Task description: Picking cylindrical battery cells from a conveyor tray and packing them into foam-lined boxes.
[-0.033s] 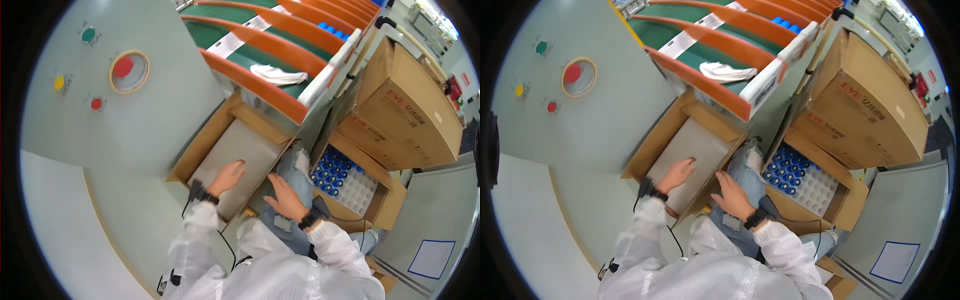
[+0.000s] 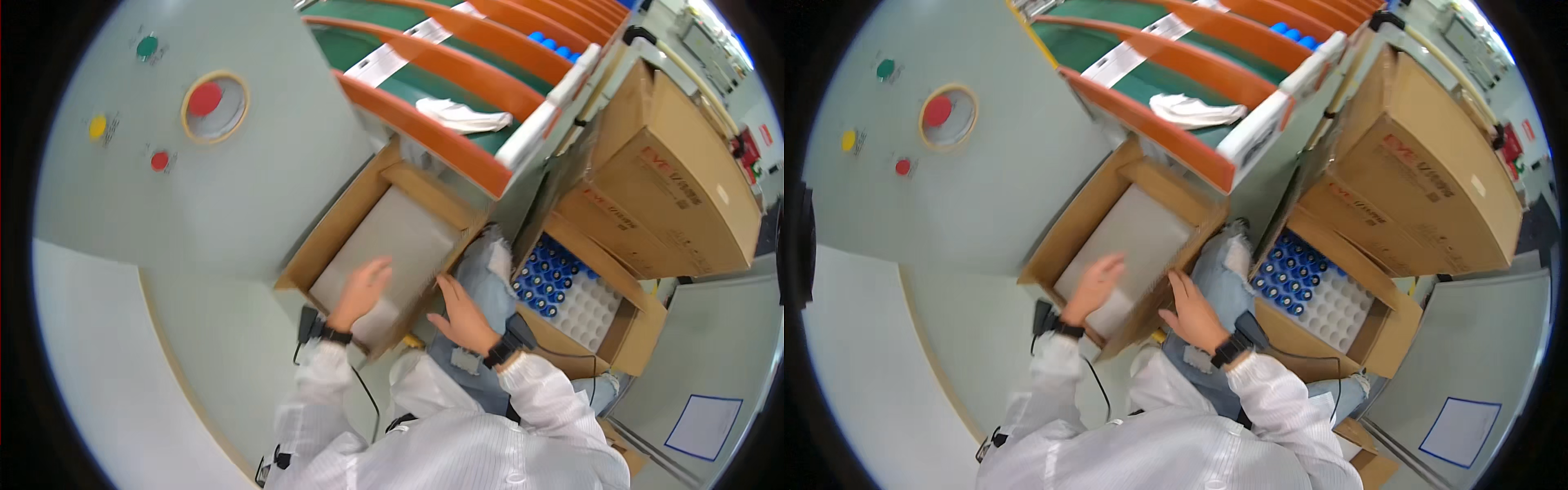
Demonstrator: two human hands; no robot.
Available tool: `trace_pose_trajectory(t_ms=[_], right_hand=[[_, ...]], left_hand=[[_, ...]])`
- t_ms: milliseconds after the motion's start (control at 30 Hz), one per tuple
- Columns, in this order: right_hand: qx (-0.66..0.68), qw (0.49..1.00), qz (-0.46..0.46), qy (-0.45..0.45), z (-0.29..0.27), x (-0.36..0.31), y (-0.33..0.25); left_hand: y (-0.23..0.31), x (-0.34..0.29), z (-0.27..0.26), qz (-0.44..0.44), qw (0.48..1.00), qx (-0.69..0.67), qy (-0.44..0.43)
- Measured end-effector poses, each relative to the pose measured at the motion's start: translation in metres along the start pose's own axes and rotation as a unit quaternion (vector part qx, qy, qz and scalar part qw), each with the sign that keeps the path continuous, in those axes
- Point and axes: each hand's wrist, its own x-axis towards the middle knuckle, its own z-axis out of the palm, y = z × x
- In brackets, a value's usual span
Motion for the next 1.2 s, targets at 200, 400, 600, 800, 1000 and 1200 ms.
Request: trace_pose_trajectory(t_ms=[200, 400, 600, 800, 1000, 1200], right_hand=[[0.046, 0.996, 0.058, 0.041, 0.023, 0.015, -0.014], [0.035, 0.999, 0.011, 0.004, 0.011, 0.017, -0.029], [-0.07, 0.995, 0.075, 0.002, 0.024, 0.039, -0.003], [-0.106, 0.992, 0.061, 0.027, 0.021, 0.03, -0.007], [-0.151, 0.985, 0.058, 0.053, 0.022, 0.035, -0.011], [-0.206, 0.978, 0.014, 0.015, 0.014, 0.036, -0.006]], left_hand=[[-0.042, -0.122, -0.077, -0.242, 0.869, 0.084, 0.423], [-0.093, -0.087, 0.026, -0.081, 0.989, 0.003, 0.127], [-0.023, -0.014, -0.065, 0.078, 0.892, 0.334, 0.296], [-0.027, -0.023, -0.103, -0.079, 0.957, 0.245, 0.134], [-0.036, -0.014, -0.116, -0.121, 0.947, 0.292, 0.064], [-0.039, -0.034, -0.064, 0.026, 0.891, 0.419, 0.173]])
